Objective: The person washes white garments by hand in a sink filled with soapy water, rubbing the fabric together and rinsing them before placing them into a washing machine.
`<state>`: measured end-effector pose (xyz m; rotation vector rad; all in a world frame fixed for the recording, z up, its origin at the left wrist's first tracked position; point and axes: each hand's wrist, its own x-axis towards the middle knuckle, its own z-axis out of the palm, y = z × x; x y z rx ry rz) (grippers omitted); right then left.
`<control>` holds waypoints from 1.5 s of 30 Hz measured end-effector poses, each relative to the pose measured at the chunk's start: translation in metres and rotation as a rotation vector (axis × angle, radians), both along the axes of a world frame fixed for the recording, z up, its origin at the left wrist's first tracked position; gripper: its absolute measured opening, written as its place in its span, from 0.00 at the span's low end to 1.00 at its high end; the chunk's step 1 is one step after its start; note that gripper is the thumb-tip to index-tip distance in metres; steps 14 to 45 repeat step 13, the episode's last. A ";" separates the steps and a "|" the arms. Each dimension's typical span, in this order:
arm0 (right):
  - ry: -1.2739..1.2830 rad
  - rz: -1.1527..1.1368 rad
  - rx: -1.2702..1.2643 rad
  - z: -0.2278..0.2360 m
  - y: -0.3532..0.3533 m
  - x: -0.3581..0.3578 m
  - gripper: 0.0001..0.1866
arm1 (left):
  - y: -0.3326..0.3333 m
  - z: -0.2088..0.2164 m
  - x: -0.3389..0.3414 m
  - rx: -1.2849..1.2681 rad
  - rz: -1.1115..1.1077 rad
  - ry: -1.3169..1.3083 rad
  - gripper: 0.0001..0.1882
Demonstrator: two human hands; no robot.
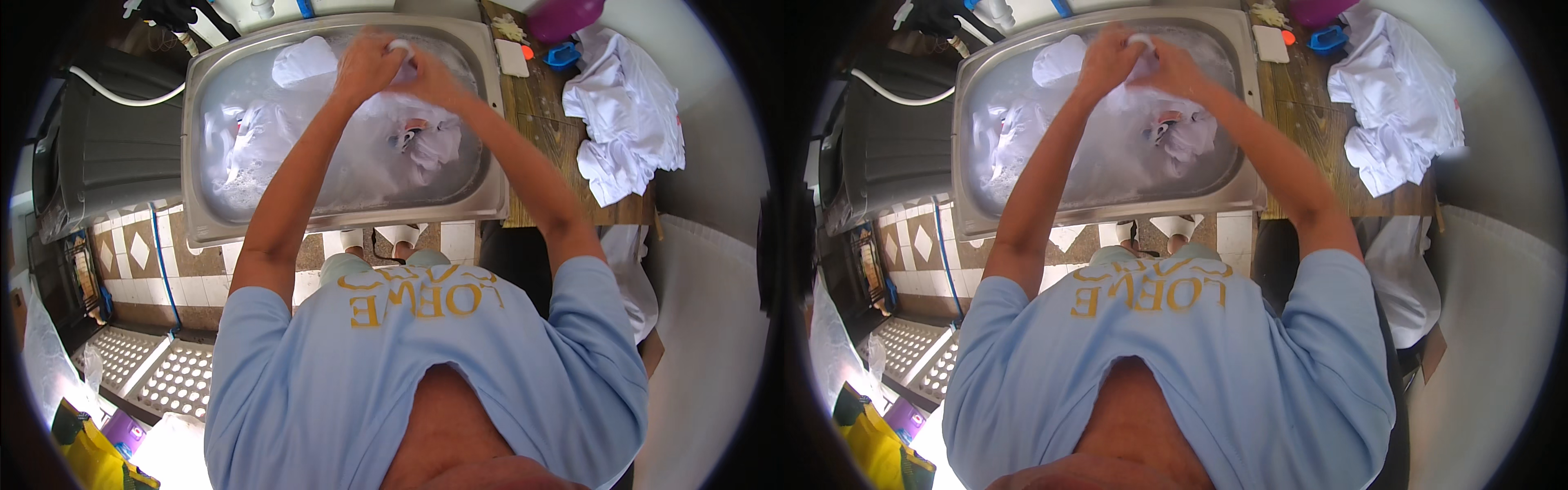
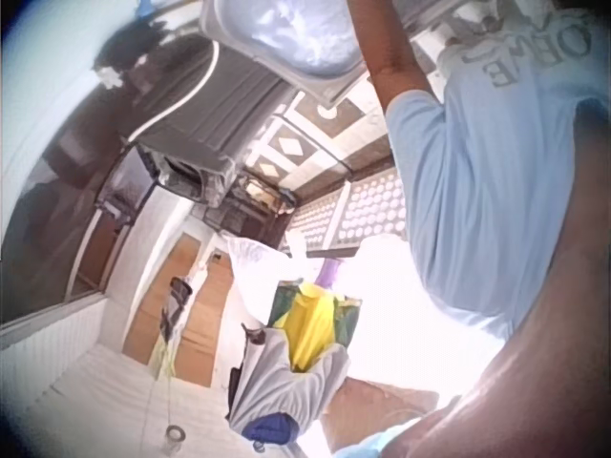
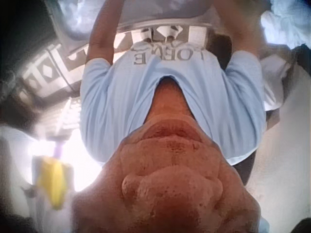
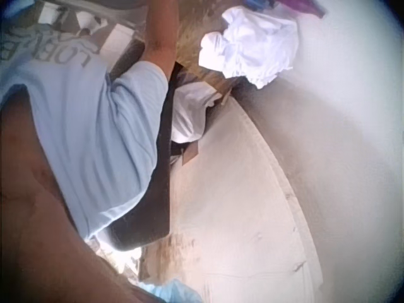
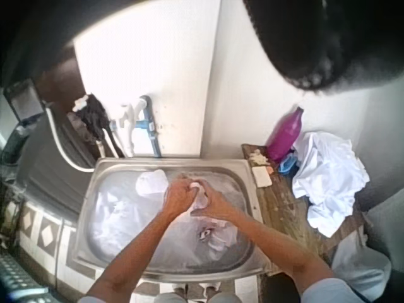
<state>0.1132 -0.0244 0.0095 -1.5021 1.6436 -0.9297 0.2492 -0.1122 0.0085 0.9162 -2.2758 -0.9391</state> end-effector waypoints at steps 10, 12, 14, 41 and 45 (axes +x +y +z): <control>-0.682 -0.141 -0.215 0.202 0.015 0.018 0.11 | 0.061 -0.039 -0.001 0.230 -0.304 0.477 0.63; -0.658 -0.050 -0.453 0.234 0.010 0.018 0.11 | 0.072 -0.048 0.000 0.280 -0.309 0.406 0.63; -0.787 0.042 -0.340 0.255 0.007 0.012 0.10 | 0.077 -0.049 -0.003 0.337 -0.326 0.392 0.63; -0.787 0.042 -0.340 0.255 0.007 0.012 0.10 | 0.077 -0.049 -0.003 0.337 -0.326 0.392 0.63; -0.787 0.042 -0.340 0.255 0.007 0.012 0.10 | 0.077 -0.049 -0.003 0.337 -0.326 0.392 0.63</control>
